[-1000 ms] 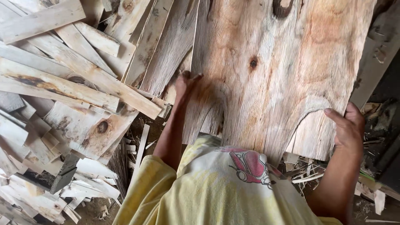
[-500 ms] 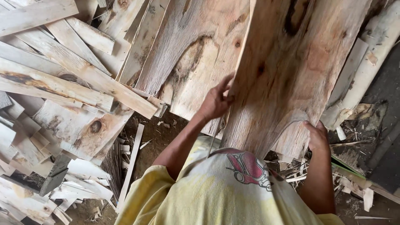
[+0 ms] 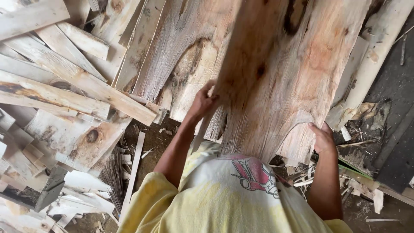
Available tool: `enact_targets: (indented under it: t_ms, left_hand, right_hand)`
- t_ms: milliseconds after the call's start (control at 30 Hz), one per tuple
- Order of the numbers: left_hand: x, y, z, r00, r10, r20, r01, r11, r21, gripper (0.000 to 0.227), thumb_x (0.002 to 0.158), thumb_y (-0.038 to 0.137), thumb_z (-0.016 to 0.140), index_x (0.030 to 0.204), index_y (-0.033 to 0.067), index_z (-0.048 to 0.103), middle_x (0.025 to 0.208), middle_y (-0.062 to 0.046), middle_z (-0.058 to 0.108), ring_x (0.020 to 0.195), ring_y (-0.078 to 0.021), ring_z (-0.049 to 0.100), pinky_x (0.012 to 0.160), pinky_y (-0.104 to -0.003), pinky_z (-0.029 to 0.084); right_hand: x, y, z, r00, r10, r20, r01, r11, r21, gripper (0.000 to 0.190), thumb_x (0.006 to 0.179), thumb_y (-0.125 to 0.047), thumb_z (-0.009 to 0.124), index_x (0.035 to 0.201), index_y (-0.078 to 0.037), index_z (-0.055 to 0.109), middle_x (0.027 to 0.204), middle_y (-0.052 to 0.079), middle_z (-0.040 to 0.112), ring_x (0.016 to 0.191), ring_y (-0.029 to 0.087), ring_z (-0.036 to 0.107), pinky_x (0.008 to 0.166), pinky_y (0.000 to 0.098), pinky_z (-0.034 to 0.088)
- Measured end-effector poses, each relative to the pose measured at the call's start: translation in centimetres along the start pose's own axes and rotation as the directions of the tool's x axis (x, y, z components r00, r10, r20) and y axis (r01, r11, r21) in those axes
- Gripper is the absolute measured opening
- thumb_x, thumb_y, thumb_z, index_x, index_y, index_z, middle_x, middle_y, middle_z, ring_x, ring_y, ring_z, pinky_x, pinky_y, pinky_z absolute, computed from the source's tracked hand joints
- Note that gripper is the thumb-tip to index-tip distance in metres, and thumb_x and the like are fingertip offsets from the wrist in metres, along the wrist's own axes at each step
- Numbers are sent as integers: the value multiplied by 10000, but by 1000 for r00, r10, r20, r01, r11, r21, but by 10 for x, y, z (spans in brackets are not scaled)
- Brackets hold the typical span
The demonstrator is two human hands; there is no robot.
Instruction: Operating a wood slicing machine to produce thin wood sheets.
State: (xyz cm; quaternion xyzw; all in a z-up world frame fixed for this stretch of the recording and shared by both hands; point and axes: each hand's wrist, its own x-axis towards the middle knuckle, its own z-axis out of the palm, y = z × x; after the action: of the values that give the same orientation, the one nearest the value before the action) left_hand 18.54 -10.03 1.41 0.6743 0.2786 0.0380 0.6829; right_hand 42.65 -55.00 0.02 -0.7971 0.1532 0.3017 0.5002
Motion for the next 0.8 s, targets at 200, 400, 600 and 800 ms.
enact_targets:
  t_ms: [200,400,600,800]
  left_hand:
    - [19,-23,-37,975,-218,46,222,929,-297,494,919,66,642,1404,95,555,1211,-123,736,1072,-235,711,961,-375,573]
    - [35,-31,-53,970,-225,94,240,950,-198,460,839,114,749,1288,37,685,1216,-144,757,1140,-242,681,999,-377,523]
    - [31,14,-42,973,-207,99,213,976,-54,441,871,97,693,1310,90,649,1199,-101,743,1082,-221,685,960,-363,561]
    - [23,38,-14,998,42,-38,-26,938,346,451,808,-31,563,1242,-10,684,939,-208,737,788,-263,712,675,-395,580]
  right_hand:
    - [-35,-26,-3,999,29,21,-27,996,-82,1180,772,-285,803,1660,-2,80,1697,295,154,1599,376,107,1240,637,23]
    - [-75,-60,2,967,-240,91,238,971,34,1117,668,-306,835,1625,43,376,1673,293,436,1577,411,374,1330,553,197]
    - [-59,-47,16,979,-206,-12,201,966,-161,1030,752,-225,811,1613,-46,275,1650,216,254,1529,357,221,1200,534,174]
    - [-106,-73,29,964,-242,-111,199,933,-301,905,840,-188,815,1591,-9,342,1596,253,374,1471,359,374,1210,489,262]
